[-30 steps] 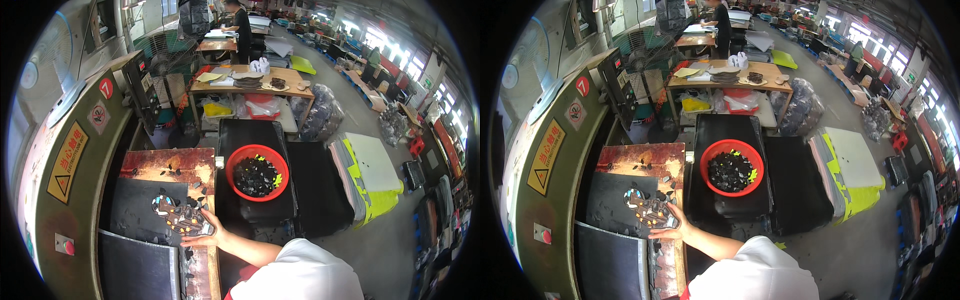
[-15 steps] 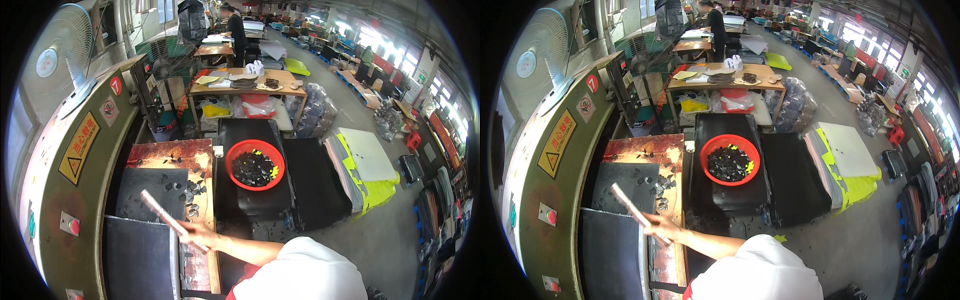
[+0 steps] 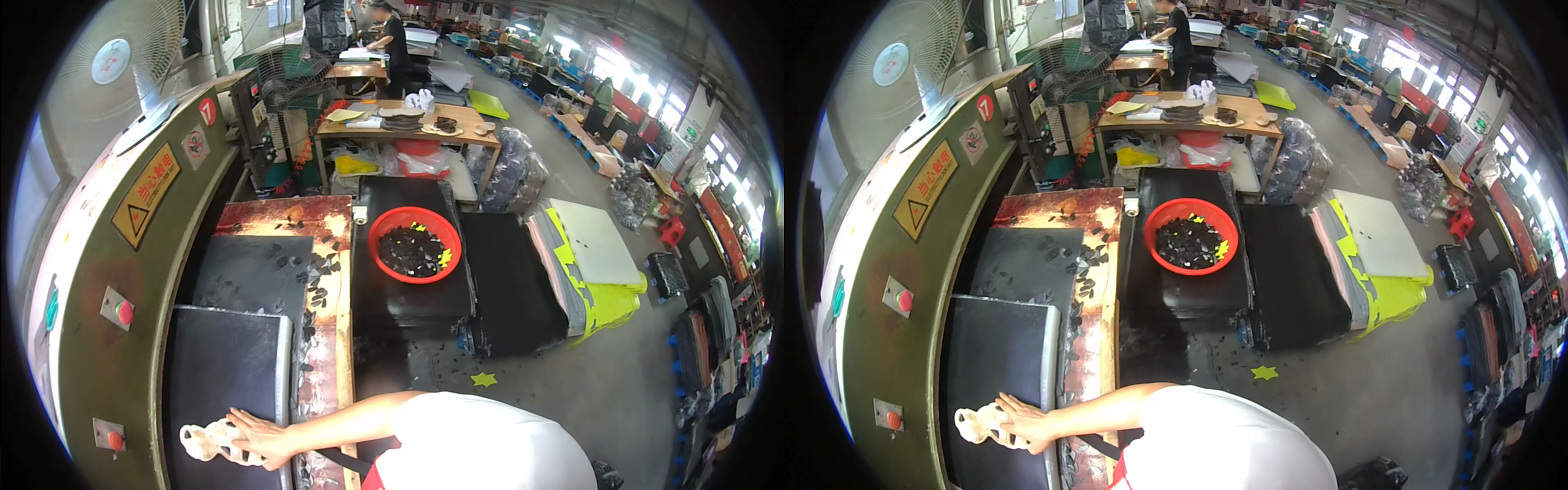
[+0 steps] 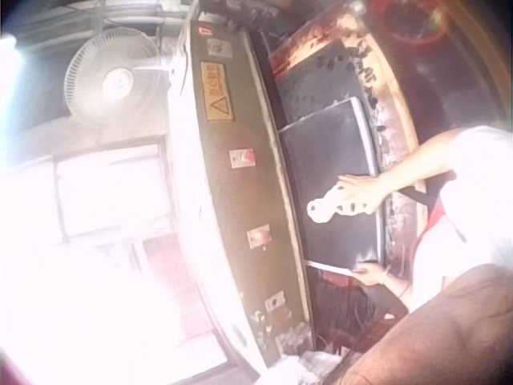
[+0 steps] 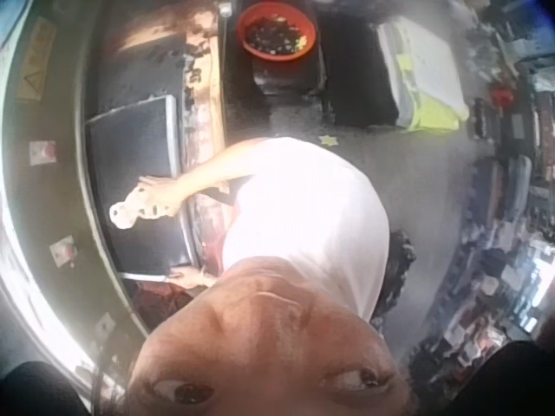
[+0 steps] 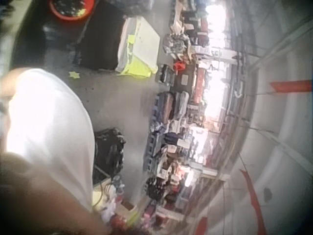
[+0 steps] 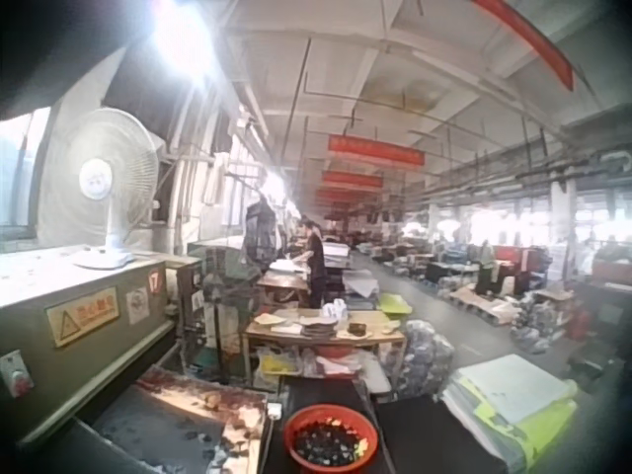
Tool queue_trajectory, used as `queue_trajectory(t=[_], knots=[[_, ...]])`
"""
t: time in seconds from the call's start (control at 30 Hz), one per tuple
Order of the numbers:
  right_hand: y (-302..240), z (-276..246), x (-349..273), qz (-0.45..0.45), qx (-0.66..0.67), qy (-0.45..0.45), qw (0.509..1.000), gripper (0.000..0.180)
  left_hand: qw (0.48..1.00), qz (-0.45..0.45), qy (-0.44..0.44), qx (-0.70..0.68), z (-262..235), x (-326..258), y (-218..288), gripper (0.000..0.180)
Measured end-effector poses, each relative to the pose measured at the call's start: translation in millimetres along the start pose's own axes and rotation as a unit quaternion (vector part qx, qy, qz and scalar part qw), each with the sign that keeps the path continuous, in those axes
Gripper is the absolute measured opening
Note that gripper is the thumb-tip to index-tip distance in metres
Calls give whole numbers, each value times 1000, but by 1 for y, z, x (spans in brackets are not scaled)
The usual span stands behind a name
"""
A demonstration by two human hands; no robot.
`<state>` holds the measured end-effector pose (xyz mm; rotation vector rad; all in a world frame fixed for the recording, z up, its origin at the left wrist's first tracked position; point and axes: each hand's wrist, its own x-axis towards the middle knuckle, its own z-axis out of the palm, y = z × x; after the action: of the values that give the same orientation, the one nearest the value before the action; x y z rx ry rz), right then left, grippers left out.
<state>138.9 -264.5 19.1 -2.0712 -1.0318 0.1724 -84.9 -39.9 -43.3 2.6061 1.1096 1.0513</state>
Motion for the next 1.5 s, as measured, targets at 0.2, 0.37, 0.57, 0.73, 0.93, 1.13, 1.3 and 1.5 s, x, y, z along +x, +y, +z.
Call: queue_trajectory(t=[0.2,0.37,0.57,0.73,0.93,1.13,1.3,1.5], knots=[[-1,23,-49,-75,-87,64,991,68,1000,-14,2,23,-6,3,23,46],[-26,-15,-92,-248,3,235,940,16,993,-57,-25,-99,-15,11,48,42],[14,-18,-21,-79,-163,-14,983,113,986,-79,-108,-103,-29,1,25,44],[8,-14,9,-79,-122,-57,988,100,986,-83,-144,-29,-27,3,33,48],[-16,-9,7,56,109,-32,992,92,997,-32,-74,1,-18,-7,40,52],[-71,55,29,25,175,-48,983,95,995,-49,-89,-14,-15,-3,41,51],[-92,114,50,-28,-12,-26,999,103,995,-53,-84,3,-13,8,43,50],[-70,123,90,-100,-30,-51,993,108,995,-72,-62,7,14,37,32,45]])
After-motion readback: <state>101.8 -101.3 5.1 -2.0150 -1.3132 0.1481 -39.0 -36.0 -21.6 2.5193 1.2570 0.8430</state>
